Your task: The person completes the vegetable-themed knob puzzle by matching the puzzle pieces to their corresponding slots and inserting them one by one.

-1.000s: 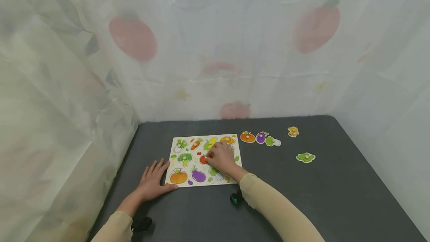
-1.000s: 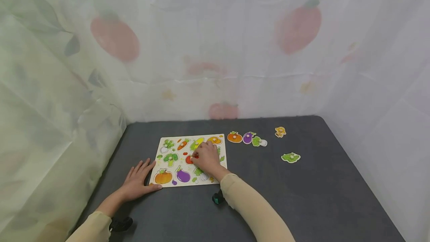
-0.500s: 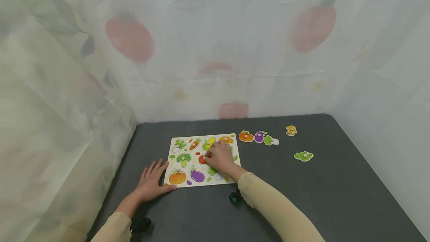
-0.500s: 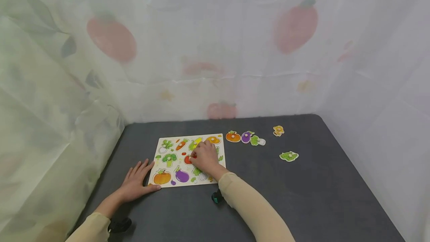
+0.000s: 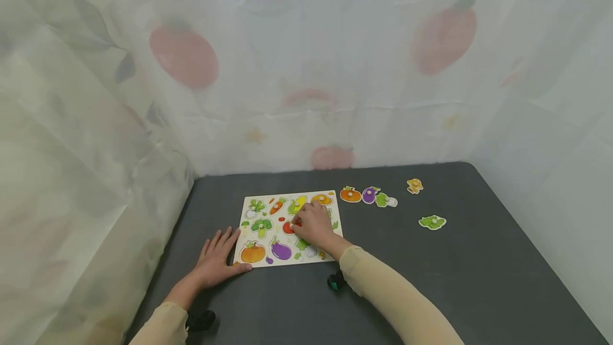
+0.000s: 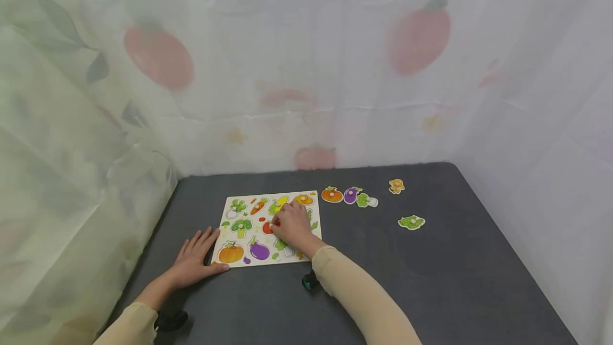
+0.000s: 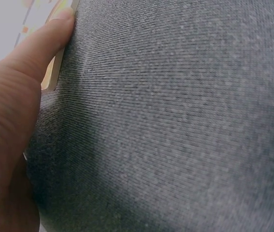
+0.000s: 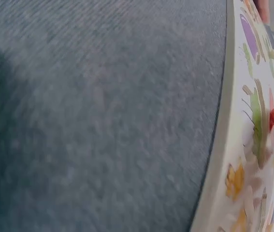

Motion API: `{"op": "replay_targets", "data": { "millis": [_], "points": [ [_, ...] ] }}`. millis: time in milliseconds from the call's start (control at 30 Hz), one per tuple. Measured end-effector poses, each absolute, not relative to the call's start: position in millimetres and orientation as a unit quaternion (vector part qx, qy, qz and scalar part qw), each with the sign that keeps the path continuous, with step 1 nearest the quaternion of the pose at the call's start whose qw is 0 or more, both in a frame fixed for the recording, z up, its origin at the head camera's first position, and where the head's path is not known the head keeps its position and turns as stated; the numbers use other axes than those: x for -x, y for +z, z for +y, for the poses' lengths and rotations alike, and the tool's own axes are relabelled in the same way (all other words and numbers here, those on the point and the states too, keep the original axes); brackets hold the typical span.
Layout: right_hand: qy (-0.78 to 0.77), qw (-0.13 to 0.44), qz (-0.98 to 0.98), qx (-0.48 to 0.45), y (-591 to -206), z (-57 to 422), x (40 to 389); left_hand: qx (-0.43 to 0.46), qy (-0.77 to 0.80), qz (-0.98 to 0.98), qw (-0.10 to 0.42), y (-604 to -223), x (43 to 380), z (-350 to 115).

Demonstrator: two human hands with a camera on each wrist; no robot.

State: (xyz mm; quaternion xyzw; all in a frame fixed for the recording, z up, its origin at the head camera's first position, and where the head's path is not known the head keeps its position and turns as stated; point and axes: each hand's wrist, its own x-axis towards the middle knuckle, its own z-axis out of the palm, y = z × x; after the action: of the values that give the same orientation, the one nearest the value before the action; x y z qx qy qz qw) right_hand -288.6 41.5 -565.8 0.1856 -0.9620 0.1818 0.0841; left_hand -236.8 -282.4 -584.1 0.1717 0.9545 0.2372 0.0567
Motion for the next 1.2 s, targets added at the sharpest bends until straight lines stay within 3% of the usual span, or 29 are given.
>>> {"op": "replay_targets", "data": {
  "millis": [200,500,867,1200],
  "points": [
    [0.216,0.064,-0.955,-0.191,-561.6,70.0,289.1,-0.165,0.215,0.960,0.072,-584.8,240.0,-282.6],
    [0.268,0.141,-0.943,-0.140,-550.4,173.1,279.4,-0.155,0.203,0.963,0.088,-573.7,236.9,-279.0],
    [0.213,0.187,-0.959,0.007,-559.8,314.4,217.7,-0.152,0.208,0.962,0.095,-573.6,237.2,-279.1],
    [0.201,0.198,-0.958,0.053,-561.1,358.4,187.0,-0.151,0.205,0.962,0.098,-572.6,237.2,-278.0]
  ]
}}
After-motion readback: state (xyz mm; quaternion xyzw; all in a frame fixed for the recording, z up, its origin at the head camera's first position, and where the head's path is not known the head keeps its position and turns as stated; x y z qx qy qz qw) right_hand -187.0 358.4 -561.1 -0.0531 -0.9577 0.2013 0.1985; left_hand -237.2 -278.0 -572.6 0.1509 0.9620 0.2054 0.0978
